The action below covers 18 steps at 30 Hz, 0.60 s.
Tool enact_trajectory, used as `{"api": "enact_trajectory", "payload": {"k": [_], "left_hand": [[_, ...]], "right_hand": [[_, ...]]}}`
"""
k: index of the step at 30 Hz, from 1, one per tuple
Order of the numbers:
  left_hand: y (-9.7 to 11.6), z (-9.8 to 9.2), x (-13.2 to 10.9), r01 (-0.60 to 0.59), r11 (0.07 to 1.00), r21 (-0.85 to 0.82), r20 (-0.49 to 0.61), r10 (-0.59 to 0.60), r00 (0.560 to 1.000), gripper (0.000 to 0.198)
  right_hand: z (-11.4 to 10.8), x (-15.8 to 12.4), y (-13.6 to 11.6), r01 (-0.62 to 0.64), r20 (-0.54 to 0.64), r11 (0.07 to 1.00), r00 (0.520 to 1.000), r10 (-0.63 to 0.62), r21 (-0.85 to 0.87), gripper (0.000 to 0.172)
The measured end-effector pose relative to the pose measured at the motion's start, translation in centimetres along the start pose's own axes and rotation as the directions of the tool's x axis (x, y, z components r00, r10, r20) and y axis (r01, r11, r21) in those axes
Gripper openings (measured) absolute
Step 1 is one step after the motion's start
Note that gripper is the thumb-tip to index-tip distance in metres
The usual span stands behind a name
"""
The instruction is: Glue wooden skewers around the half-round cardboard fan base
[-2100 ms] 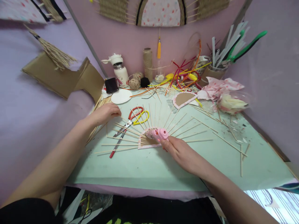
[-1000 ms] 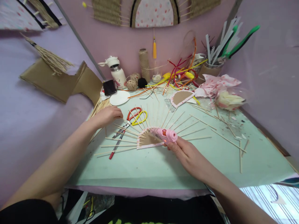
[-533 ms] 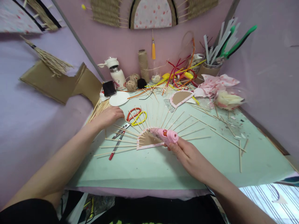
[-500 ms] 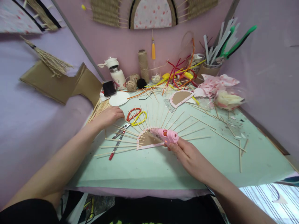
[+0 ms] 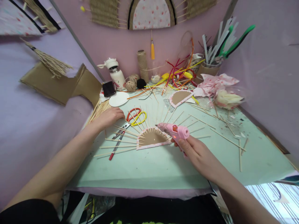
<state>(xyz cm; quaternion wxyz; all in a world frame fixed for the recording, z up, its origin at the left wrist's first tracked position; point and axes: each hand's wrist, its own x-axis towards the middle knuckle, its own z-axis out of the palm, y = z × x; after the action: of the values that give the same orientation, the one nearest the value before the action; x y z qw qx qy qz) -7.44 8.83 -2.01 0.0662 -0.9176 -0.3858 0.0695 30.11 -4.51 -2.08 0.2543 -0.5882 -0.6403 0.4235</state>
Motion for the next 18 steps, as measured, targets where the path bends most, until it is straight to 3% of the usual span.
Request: {"api": "enact_trajectory", "payload": {"k": [4,8,13,16,18], "left_hand": [[0.2,0.1,0.0,0.037,0.999,-0.016,0.001,-0.037,0.999,0.016],[0.4,-0.1,-0.2,0.050,0.998,-0.047,-0.022,-0.051,0.998,0.017],[-0.2,0.1,-1.2,0.148,0.982,-0.121,-0.056,-0.156,0.986,0.028],[-0.8,0.2,-2.0,0.249,0.954,-0.170,-0.068,-0.263,0.962,0.034],[-1.1,0.3,-2.3,0.306,0.933,-0.191,-0.063,-0.323,0.944,0.036]], "right_hand": [[-0.9,0.2,0.1,-0.005,-0.062,1.000,0.998,0.004,-0.025,0.065],[-2.1,0.1,0.0,-0.096,-0.138,0.995,0.986,0.094,-0.006,0.074],[-4.8,-0.2,1.6,-0.200,-0.340,0.980,0.923,0.183,-0.016,0.069],[-7.3,0.0,3.4,-0.272,-0.498,0.938,0.857,0.135,-0.214,0.051],[-9.0,0.2,5.0,-0.313,-0.513,0.840,0.857,0.049,-0.443,0.041]]}}
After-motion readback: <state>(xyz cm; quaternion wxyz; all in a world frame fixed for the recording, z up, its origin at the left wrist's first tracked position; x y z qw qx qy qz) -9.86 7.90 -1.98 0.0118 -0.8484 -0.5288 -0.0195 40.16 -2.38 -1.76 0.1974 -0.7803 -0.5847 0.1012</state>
